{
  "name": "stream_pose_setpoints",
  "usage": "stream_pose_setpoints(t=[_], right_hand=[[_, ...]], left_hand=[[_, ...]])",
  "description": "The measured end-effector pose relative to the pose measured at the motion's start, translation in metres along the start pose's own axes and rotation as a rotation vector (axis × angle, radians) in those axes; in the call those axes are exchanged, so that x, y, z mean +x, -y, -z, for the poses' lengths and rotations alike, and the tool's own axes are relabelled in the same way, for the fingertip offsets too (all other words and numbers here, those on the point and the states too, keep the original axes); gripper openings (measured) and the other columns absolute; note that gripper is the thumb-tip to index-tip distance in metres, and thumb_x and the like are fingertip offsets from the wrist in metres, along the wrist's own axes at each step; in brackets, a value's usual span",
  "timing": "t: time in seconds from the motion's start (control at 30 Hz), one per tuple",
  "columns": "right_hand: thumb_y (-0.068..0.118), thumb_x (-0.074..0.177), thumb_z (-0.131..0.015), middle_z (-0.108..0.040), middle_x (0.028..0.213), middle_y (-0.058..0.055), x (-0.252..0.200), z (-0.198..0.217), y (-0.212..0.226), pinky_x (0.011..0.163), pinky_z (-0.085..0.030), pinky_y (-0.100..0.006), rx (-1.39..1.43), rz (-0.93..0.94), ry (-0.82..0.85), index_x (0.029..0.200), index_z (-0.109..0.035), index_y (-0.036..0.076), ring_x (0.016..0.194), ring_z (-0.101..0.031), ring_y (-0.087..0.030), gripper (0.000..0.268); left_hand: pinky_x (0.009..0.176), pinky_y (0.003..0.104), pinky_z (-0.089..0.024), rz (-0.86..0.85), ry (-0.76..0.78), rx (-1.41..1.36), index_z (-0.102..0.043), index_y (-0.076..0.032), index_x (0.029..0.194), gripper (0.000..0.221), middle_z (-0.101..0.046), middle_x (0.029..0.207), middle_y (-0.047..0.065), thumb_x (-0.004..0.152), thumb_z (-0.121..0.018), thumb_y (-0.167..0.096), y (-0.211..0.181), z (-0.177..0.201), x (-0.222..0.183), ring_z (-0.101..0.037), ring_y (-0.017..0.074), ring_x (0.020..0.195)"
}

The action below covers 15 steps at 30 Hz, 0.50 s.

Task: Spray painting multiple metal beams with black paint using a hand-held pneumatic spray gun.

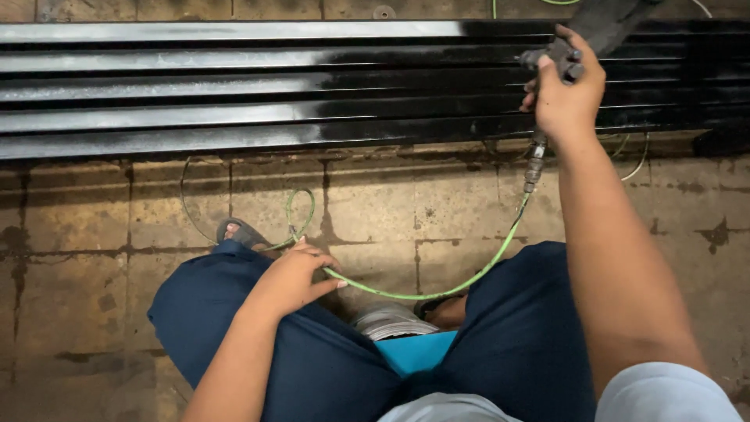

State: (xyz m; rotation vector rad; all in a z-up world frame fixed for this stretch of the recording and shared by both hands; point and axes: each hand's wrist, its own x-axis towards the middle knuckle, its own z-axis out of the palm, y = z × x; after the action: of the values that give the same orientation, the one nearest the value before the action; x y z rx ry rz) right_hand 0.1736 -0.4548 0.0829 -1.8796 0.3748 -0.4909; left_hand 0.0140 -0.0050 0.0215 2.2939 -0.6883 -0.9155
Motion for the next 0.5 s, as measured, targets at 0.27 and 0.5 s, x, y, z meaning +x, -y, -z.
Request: stream_pose_setpoints(t=[0.27,0.5], right_hand=[[0.009,0.11,-0.054,-0.056,0.067,-0.01,-0.023,-0.029,0.036,0.049,-0.06,-0.028,-0.006,-0.067,0.105,0.142,-0.062,0.022,0.053,-0.058,-0.015,0.035],[0.007,0.109,-0.053,-0.059,0.07,-0.01,-0.03,-0.047,0.053,0.05,-0.06,-0.027,-0.023,-0.073,0.16,0.143,-0.06,0.019,0.052,-0.06,-0.014,0.037]], left_hand=[[0.132,0.05,-0.02,0.0,-0.028,-0.016,-0.079,-0.016,0.102,0.028,-0.074,0.091,0.007,0.089,-0.077,-0.04,-0.002,0.003,-0.006,-0.067,0.0272,0.094],[0.131,0.05,-0.021,0.026,0.008,0.006,-0.078,-0.014,0.104,0.03,-0.076,0.097,0.006,0.089,-0.078,-0.04,-0.001,0.002,-0.004,-0.064,0.0272,0.102]])
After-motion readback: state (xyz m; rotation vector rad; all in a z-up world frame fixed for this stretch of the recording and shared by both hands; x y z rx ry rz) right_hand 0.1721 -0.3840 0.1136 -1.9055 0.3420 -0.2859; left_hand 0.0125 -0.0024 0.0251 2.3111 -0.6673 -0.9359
